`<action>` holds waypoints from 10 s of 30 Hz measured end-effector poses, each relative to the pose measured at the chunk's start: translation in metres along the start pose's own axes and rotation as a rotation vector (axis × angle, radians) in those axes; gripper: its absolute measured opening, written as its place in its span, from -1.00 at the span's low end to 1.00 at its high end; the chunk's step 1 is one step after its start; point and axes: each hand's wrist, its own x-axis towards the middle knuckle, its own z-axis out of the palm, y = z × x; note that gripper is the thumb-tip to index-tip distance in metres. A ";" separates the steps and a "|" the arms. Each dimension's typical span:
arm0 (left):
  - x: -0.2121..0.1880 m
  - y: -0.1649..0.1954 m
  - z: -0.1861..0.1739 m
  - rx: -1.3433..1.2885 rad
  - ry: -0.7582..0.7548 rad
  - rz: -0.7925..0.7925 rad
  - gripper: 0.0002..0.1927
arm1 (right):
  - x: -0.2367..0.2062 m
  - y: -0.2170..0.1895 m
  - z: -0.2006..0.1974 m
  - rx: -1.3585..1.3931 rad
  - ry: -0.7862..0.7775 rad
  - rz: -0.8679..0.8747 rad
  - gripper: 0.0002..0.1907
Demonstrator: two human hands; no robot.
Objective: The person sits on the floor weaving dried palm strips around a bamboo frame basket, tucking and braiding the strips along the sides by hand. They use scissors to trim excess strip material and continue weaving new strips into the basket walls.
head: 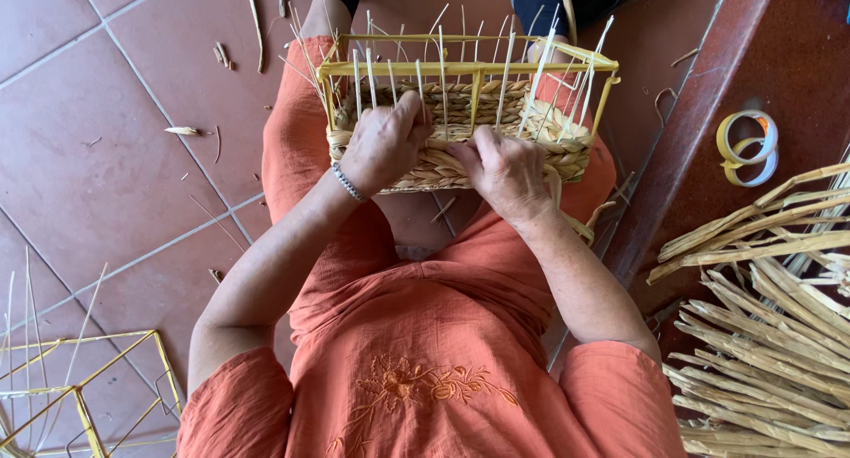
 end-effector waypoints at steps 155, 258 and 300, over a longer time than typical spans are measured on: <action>-0.044 0.033 -0.023 -0.085 0.270 -0.170 -0.66 | -0.010 -0.006 -0.054 0.327 0.244 0.008 -0.83; -0.005 0.015 0.006 0.027 0.042 0.083 -0.81 | -0.004 0.021 0.000 -0.108 0.187 -0.049 -0.55; -0.002 0.037 0.045 -0.166 0.416 -0.129 -0.55 | 0.020 -0.003 -0.031 0.379 0.196 -0.072 -0.83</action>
